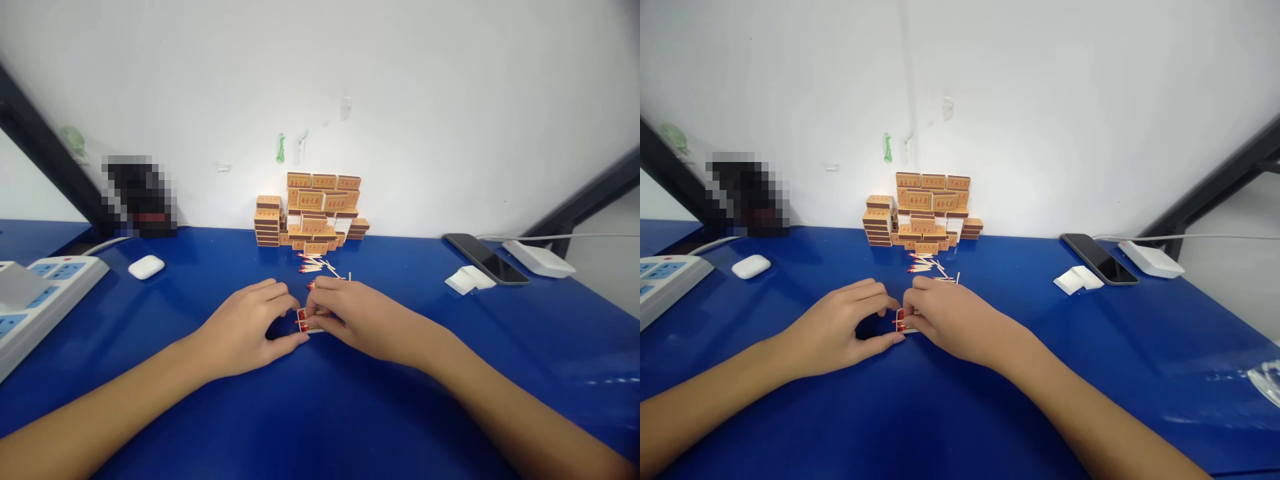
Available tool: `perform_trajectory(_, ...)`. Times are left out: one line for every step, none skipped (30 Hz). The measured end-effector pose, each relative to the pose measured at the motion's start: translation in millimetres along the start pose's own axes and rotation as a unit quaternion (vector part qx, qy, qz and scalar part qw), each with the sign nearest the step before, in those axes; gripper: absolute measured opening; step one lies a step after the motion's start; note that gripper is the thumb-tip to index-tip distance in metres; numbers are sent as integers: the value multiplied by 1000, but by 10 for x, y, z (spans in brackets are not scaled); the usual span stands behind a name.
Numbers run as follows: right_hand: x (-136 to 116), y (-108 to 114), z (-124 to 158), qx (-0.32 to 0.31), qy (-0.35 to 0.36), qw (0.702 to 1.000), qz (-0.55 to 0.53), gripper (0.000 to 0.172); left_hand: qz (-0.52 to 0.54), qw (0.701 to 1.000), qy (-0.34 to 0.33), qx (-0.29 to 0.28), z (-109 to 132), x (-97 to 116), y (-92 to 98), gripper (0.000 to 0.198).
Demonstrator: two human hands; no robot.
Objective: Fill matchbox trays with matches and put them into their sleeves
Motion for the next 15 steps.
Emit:
perform_trajectory(-3, -17, -7, -5, 1, 1000, 4, 15, 0, 1000, -1, -1, -4, 1, 0, 27)
perform_trajectory(-2, -27, -11, -10, 2, 1000, 11, 16, 1, 1000, -1, -1, -6, 1, 0, 27)
perform_trajectory(3, -31, -11, -15, 1, 1000, 19, 17, 1, 1000, -1, -2, -8, -1, -1, 27)
perform_trajectory(12, -29, -8, -20, -1, 999, 28, 17, 0, 1000, -1, -2, -8, -2, -2, 27)
perform_trajectory(21, -24, -3, -24, -5, 999, 37, 17, 0, 1000, -1, -2, -7, -4, -3, 27)
perform_trajectory(31, -18, 3, -28, -10, 999, 46, 17, 0, 1000, -1, -3, -6, -6, -4, 27)
perform_trajectory(39, -12, 8, -30, -14, 998, 54, 16, 0, 1000, 0, -2, -4, -8, -5, 27)
perform_trajectory(43, -8, 13, -29, -16, 998, 61, 15, 0, 1000, 1, -2, -3, -10, -6, 27)
perform_trajectory(43, -4, 17, -25, -15, 997, 66, 15, 0, 1000, 3, -2, -3, -10, -6, 27)
perform_trajectory(38, -2, 19, -17, -13, 998, 66, 14, 1, 1000, 5, -2, -4, -10, -6, 27)
perform_trajectory(32, -4, 19, -9, -9, 998, 61, 13, 1, 1000, 6, -1, -5, -8, -6, 26)
perform_trajectory(23, -8, 17, -1, -5, 999, 50, 12, 2, 1000, 6, -1, -6, -5, -6, 26)
perform_trajectory(13, -15, 14, 5, 0, 999, 39, 11, 3, 1000, 5, -1, -7, -3, -6, 26)
perform_trajectory(3, -24, 8, 8, 6, 1000, 29, 10, 5, 1000, 5, -2, -8, -2, -8, 26)
perform_trajectory(-6, -35, 0, 8, 10, 1000, 23, 11, 7, 1000, 5, -3, -9, -4, -10, 26)
Point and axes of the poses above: each hand's wrist, its own z-axis away from the middle knuckle, its own y-axis out of the back of the hand, x = y × z, the point moved 4 cm from there along -z, towards the middle knuckle, and after that the axes turned 15 degrees about y, right-handed, at the moved point
